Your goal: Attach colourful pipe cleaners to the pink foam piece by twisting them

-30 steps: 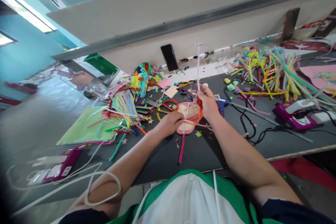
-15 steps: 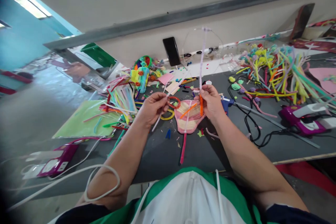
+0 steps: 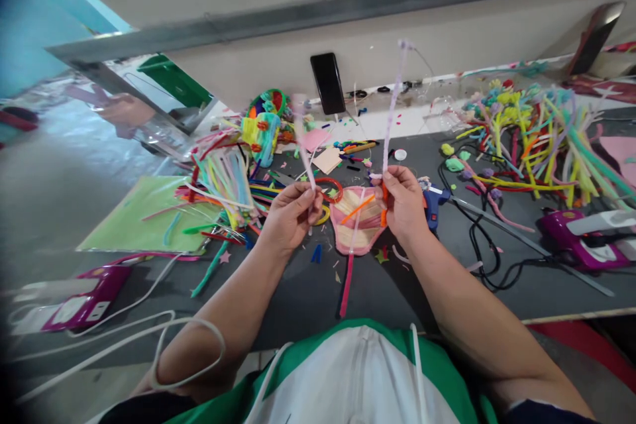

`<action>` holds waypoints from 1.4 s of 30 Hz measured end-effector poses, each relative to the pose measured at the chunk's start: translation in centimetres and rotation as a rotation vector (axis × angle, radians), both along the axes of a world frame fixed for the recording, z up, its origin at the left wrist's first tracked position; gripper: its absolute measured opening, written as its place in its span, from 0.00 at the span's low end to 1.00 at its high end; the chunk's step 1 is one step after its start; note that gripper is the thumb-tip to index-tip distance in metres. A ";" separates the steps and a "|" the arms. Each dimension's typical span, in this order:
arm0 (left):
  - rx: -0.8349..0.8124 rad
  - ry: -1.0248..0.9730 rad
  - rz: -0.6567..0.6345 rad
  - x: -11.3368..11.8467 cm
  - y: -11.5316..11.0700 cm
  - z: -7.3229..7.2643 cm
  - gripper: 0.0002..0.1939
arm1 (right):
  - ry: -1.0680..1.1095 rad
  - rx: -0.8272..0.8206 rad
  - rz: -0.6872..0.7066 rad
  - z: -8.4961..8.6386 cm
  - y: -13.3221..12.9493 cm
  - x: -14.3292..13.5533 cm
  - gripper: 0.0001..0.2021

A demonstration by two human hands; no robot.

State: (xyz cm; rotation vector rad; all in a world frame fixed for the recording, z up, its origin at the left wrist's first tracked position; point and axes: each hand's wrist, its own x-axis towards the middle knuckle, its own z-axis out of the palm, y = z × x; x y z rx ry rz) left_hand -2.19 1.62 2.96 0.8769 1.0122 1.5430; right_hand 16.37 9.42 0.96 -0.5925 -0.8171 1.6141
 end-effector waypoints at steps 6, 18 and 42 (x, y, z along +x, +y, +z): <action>0.141 0.507 0.045 0.2 -0.7 -0.1 0.07 | -0.126 0.055 0.047 -0.6 -1.2 -1.0 0.10; 0.670 1.361 0.337 1.2 -1.5 -0.8 0.09 | -0.212 0.051 0.266 0.0 -3.9 -2.2 0.14; 0.158 0.474 0.128 3.5 -1.0 -1.9 0.14 | -0.046 0.087 0.148 -1.2 -3.9 -2.7 0.08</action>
